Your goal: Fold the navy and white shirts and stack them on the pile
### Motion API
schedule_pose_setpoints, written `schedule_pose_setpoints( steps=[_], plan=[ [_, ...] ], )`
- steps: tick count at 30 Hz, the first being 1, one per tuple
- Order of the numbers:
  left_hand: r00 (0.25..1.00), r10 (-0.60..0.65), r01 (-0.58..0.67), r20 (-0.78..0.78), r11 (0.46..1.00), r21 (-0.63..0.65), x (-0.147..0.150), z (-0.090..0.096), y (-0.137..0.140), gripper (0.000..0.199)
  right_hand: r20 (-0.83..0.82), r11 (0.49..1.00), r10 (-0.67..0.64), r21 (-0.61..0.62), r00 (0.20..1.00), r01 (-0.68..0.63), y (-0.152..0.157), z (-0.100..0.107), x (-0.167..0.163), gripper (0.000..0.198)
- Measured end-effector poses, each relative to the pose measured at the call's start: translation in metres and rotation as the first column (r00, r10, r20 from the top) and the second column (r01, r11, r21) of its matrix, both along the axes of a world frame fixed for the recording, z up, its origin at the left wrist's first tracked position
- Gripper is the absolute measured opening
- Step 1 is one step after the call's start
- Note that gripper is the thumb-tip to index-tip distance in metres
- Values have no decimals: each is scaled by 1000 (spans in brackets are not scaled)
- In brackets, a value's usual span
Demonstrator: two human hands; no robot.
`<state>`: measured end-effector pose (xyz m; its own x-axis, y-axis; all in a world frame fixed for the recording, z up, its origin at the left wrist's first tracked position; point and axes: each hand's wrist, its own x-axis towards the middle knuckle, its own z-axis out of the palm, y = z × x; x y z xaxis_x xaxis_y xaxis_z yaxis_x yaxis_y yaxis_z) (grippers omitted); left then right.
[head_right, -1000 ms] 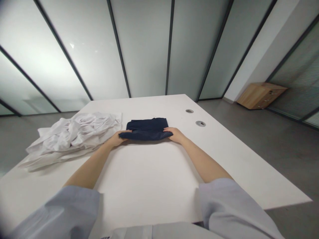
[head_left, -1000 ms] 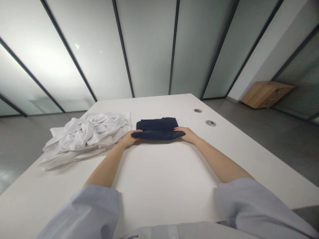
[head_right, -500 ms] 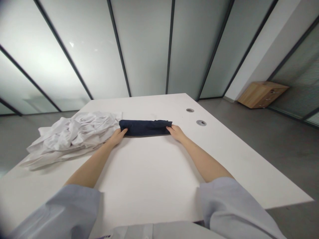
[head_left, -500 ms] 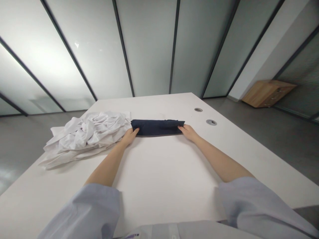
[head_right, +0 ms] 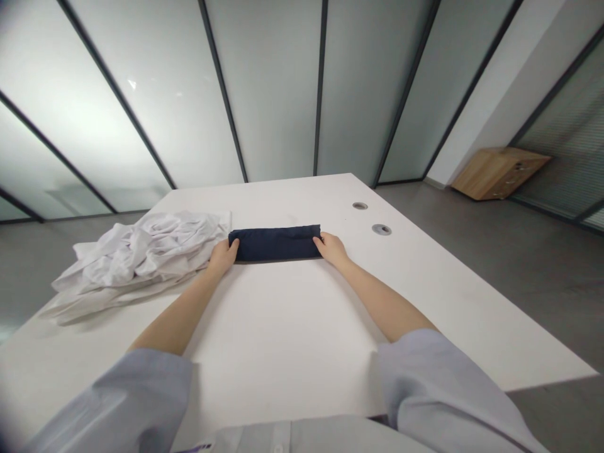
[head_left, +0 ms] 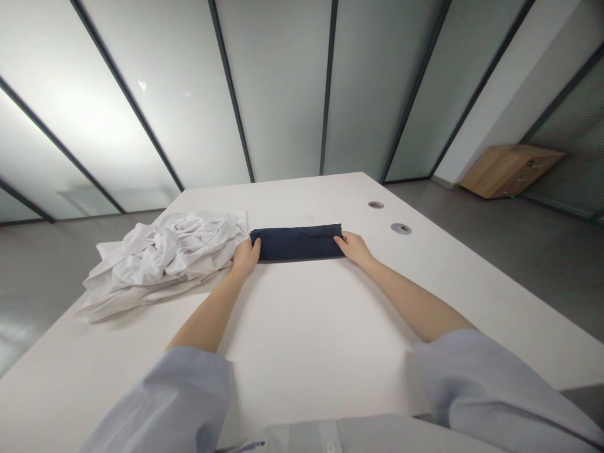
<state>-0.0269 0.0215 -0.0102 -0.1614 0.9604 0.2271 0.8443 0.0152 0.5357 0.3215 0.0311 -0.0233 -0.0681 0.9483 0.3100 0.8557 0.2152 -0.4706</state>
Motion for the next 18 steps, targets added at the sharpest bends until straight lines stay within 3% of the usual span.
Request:
schedule_pose_setpoints(
  steps=[5, 7, 9, 11, 13, 18],
  plan=[
    [991, 56, -56, -124, 998, 7, 3, 2, -7, 36, 88, 994, -110, -18, 990, 112, -4, 0, -3, 28],
    [991, 70, -60, -118, 995, 82, 3, 4, -10, 37, 70, 988, -156, -10, 985, 157, -4, -1, -2, 29],
    [991, 59, -33, -117, 976, 216, 4, 7, -14, 43, 36, 983, -164, 86, 986, 160, -3, -1, 0, 33],
    [990, 12, 35, -143, 947, 320, 7, 11, -18, 48, 19, 968, -120, 226, 993, 113, -3, -1, 1, 37],
    [978, -67, 133, -200, 932, 338, 13, 17, -23, 47, 43, 951, -36, 307, 998, 22, -4, 1, -1, 39],
    [892, -276, 358, -359, 915, 186, 41, 29, -23, 49, 184, 958, 171, 197, 968, -207, -4, 14, -20, 43]
  ],
)
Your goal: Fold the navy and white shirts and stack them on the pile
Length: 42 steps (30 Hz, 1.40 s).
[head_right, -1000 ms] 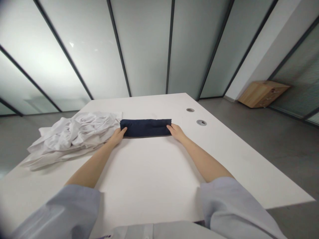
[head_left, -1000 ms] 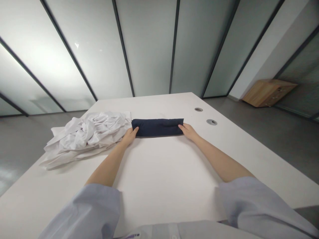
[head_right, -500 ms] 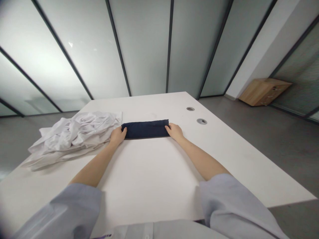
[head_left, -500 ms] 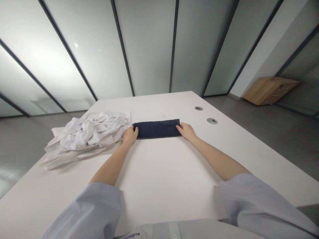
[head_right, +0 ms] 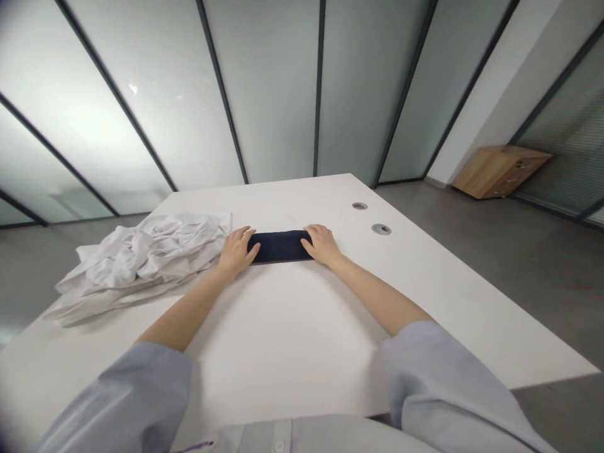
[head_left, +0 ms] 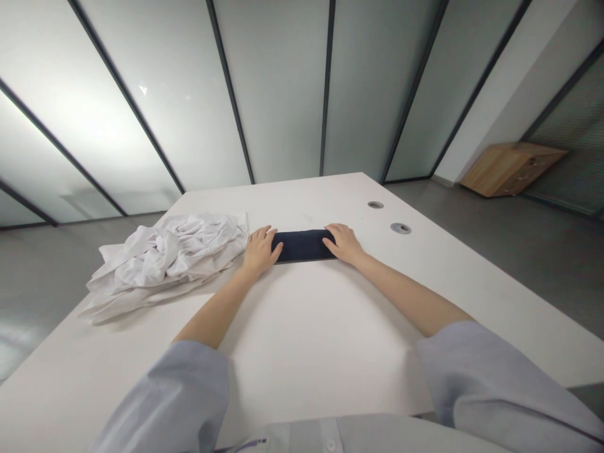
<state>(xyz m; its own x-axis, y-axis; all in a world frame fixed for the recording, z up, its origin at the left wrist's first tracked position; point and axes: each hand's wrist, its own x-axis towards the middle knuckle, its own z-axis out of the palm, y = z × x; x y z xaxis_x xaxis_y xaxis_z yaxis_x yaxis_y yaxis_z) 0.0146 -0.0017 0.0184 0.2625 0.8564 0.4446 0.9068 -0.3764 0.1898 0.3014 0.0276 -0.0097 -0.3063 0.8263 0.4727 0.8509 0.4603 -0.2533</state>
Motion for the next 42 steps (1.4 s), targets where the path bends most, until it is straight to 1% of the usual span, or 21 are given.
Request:
schedule_pose_setpoints(
  steps=[2, 5, 8, 10, 14, 17, 20, 24, 26, 27, 31, 33, 35, 37, 38, 40, 42],
  plan=[
    [999, -10, 9, -37, 999, -45, 12, 0, 6, 53, 55, 998, 26, -49, 998, -24, 5, 4, -11, 46],
    [997, -12, 4, -72, 994, -107, 26, -8, 18, 56, 117, 996, 35, -82, 992, -25, 14, 3, -26, 52],
    [994, -14, -4, -108, 987, -163, 30, -21, 25, 58, 178, 987, 50, -161, 983, -21, 21, -7, -35, 57],
    [994, -11, -7, -106, 985, -170, 30, -27, 26, 60, 196, 979, 45, -202, 980, -4, 22, -16, -37, 58],
    [996, 0, -15, -94, 987, -160, 27, -32, 24, 63, 206, 983, 6, -183, 978, 32, 19, -26, -37, 59],
    [995, 5, -23, -105, 985, -171, 25, -31, 24, 67, 216, 981, -21, -183, 976, 61, 10, -24, -40, 60],
    [990, -23, -5, -136, 980, -201, 18, -29, 22, 75, 220, 979, -59, -176, 974, 100, -3, -16, -45, 60],
    [977, -121, 87, -175, 978, -189, 1, -27, 12, 88, 282, 976, -98, -162, 954, 148, -18, -1, -51, 56],
    [977, -126, 102, -172, 985, -142, -6, -27, 5, 86, 304, 974, -96, -167, 948, 152, -21, 7, -51, 51],
    [982, -105, 88, -160, 990, -114, -9, -27, 3, 83, 304, 975, -90, -169, 948, 147, -21, 10, -51, 48],
    [995, 81, -81, -61, 997, -2, -16, -28, 0, 72, 295, 986, -44, -140, 954, 88, -16, 18, -50, 40],
    [986, 164, -164, -7, 986, 29, -20, -30, 5, 62, 289, 994, 18, -111, 957, 15, -14, 18, -53, 47],
    [979, 195, -197, 58, 980, 35, -25, -33, 11, 50, 278, 990, 119, -102, 953, -93, -15, 16, -60, 60],
    [971, 193, -199, 138, 979, 32, -31, -36, 18, 41, 282, 974, 213, -140, 936, -180, -18, 12, -69, 67],
    [965, 191, -200, 179, 979, 31, -34, -38, 21, 38, 289, 965, 243, -171, 926, -200, -20, 9, -74, 68],
    [949, 196, -211, 247, 977, 33, -39, -40, 24, 34, 308, 954, 257, -232, 916, -190, -24, 4, -83, 68],
    [937, 200, -218, 286, 975, 32, -43, -42, 26, 31, 319, 951, 239, -270, 917, -154, -25, -1, -88, 66]
  ],
)
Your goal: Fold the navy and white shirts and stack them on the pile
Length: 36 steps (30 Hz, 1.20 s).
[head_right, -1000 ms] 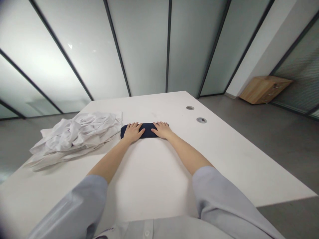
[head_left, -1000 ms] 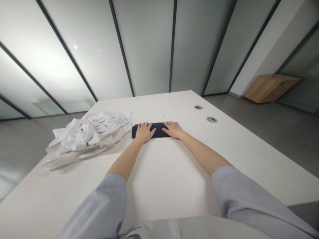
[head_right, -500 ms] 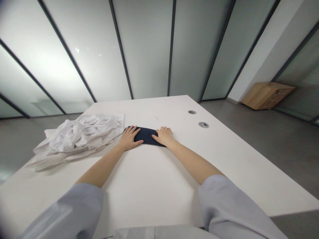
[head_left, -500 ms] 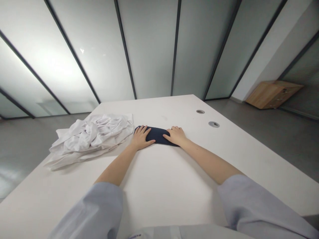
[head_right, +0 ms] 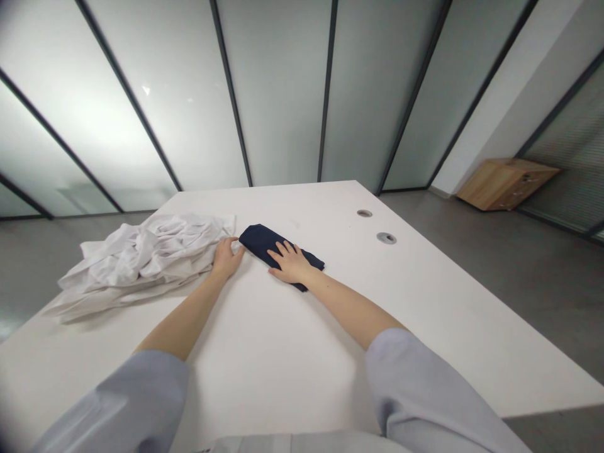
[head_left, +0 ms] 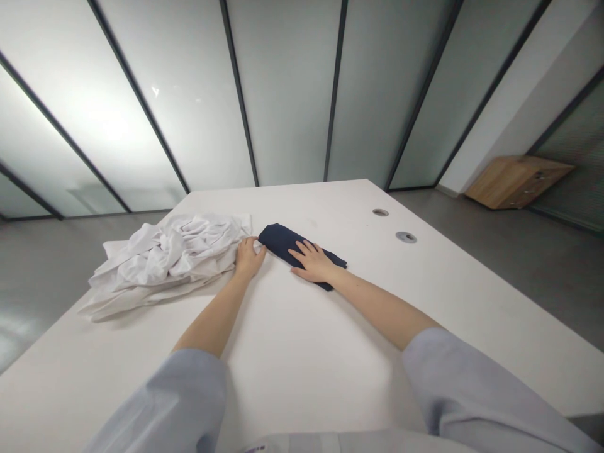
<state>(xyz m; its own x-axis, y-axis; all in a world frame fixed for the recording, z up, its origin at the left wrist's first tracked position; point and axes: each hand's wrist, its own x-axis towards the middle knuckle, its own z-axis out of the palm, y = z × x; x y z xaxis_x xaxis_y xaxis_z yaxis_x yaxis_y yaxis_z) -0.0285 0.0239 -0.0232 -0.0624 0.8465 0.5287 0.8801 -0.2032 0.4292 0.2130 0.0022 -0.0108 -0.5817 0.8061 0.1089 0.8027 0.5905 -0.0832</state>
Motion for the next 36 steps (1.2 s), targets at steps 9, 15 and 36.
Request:
schedule_pose_setpoints(
  steps=[9, 15, 36],
  plan=[
    [1000, -16, 14, -20, 995, -103, -1, -1, 0, 25, 13, 963, -268, -36, 963, 269, 29, -4, 59, 59],
    [995, -30, 15, -94, 988, -156, 3, 0, -2, 26, 48, 802, -595, -25, 802, 597, 60, 5, 160, 54],
    [985, -96, 63, -146, 975, -214, 6, 2, -5, 29, -44, 474, -879, 35, 476, 880, 66, 1, 263, 46]
  ],
)
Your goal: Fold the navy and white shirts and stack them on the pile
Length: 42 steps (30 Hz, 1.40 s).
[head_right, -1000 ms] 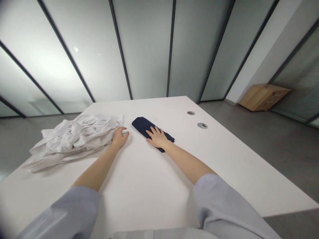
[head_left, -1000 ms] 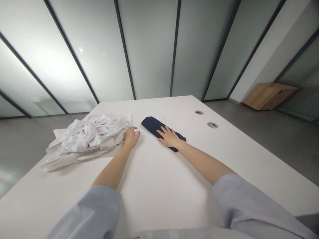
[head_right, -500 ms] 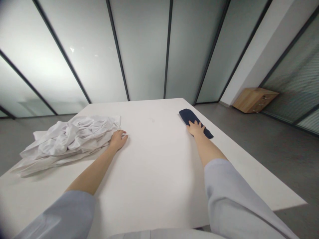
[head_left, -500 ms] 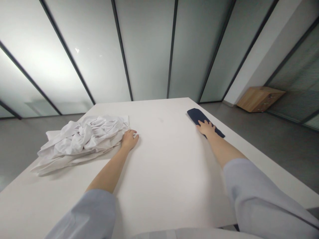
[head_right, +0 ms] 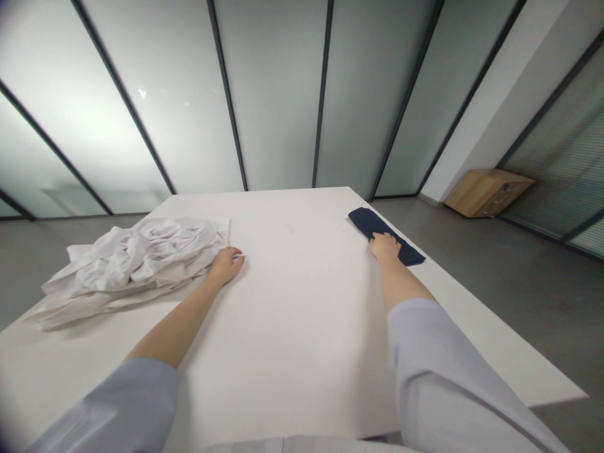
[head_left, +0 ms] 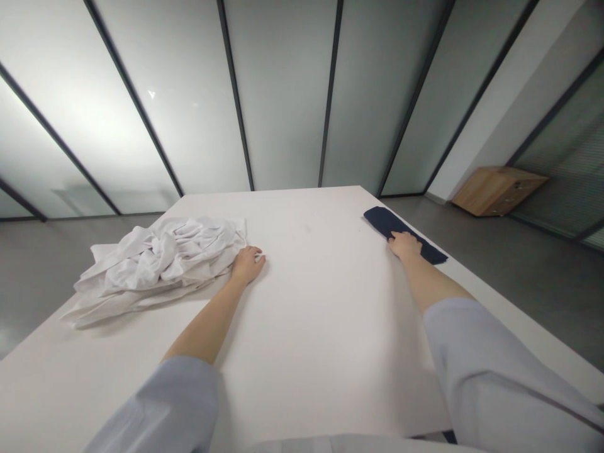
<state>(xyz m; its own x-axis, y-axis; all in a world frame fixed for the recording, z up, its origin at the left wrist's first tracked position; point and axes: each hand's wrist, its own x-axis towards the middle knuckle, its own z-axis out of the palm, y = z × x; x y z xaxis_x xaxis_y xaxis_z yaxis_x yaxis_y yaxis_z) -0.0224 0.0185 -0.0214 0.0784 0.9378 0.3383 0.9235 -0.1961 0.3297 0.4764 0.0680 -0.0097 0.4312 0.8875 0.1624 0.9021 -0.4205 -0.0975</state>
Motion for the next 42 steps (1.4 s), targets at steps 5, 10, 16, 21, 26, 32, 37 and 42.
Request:
schedule_pose_setpoints(
  steps=[5, 10, 16, 21, 26, 32, 37, 42],
  plan=[
    [1000, -17, 17, 5, 1000, 11, -1, -2, 2, 29, -60, 994, 7, 113, 998, 0, -5, -6, -9, 50],
    [999, -54, 54, 8, 999, 3, -1, -2, 2, 29, -87, 953, 102, 295, 991, -72, -5, -3, -37, 49],
    [997, -78, 79, 13, 996, -46, 0, 0, 1, 29, -126, 862, 476, 264, 870, -433, -5, -4, -121, 39],
    [993, -108, 106, -41, 993, -48, 1, 0, -3, 29, -111, 758, 652, 100, 750, -644, -25, -11, -166, 32],
    [992, -111, 108, -56, 992, -59, 0, -1, -4, 31, -111, 712, 702, 97, 704, -695, -33, -11, -162, 31],
    [992, -116, 112, -55, 991, -68, -1, -1, -3, 30, -147, 691, 723, 120, 675, -713, -31, -14, -156, 32],
    [992, -114, 111, -48, 992, -58, -1, -3, -2, 30, -153, 692, 721, 122, 676, -711, -31, -14, -157, 31],
    [991, -119, 115, -54, 992, -59, -1, -2, -3, 31, -151, 692, 722, 117, 676, -713, -33, -11, -157, 32]
  ],
)
